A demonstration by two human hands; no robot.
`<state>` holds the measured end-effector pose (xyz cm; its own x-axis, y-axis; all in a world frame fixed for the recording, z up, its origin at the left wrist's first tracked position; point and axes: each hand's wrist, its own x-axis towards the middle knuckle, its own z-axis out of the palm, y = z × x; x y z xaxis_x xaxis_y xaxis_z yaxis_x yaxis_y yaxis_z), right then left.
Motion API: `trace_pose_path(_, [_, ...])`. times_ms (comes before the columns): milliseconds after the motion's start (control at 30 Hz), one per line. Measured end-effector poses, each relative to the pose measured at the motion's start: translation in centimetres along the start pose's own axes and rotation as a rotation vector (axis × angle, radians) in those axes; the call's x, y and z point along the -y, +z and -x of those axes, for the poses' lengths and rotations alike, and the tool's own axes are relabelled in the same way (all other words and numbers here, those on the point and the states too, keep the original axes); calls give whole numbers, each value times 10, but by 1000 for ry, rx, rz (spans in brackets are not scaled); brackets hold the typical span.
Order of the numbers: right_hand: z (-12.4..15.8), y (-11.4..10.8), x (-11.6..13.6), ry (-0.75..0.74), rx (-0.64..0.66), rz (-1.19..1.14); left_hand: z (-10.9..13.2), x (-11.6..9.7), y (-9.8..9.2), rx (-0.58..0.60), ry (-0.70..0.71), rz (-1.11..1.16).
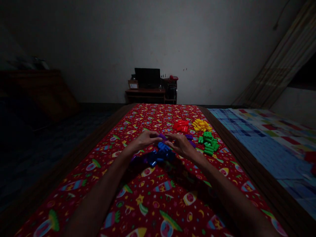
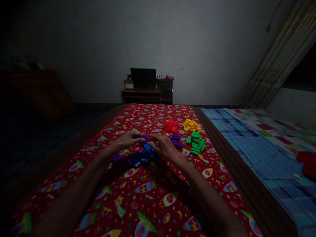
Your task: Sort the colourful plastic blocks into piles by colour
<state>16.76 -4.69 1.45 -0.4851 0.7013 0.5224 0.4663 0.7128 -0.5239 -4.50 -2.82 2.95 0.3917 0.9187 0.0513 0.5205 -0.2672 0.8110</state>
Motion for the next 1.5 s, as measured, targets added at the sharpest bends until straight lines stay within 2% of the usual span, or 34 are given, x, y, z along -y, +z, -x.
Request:
trace_pose_path(100, [-3,-1,2,54,49,-26,-1,-4,16,42,39,14])
trace_pose_path(167, [-6,-9,-4,109,45,-3,1,-2,11,59,41,-56])
trace_pose_path(300, [-4,-40,-34,259,-25,178,11,9,-25,45,-34,-377])
trace_pose_path(400, [2,-55,-57,373,9,344,25,25,-51,13,-163,-537])
trace_pose_path(467, [6,-57,-67,422,53,404,38,38,-58,23,-232,-574])
trace_pose_path(567, [10,-50,-71,451,90,452,55,58,-55,84,-294,-625])
trace_pose_path(633, [10,-46,-70,453,56,478,63,67,-50,101,-297,-660])
trace_pose_path(833, [5,-54,-60,390,-86,409,60,73,-47,31,-358,-621])
trace_pose_path(933, [1,-55,-53,323,-98,330,54,71,-54,-39,-354,-563])
trace_pose_path(1000, [-1,-51,-44,260,-91,283,51,66,-57,-160,-306,-489])
trace_pose_path(1100, [-2,-37,-25,166,-18,191,48,47,-50,-367,-177,-201])
trace_pose_path(1167, [0,-24,-10,107,54,91,45,30,-37,-422,-76,14])
trace_pose_path(1267, [3,-4,8,62,103,-125,41,6,-7,-380,29,144])
trace_pose_path(1367, [3,9,15,72,116,-263,38,-6,18,-316,106,132])
trace_pose_path(1433, [1,9,11,68,126,-226,38,-6,21,-277,126,64])
trace_pose_path(1500, [-2,1,2,78,108,-132,41,1,11,-254,94,-74])
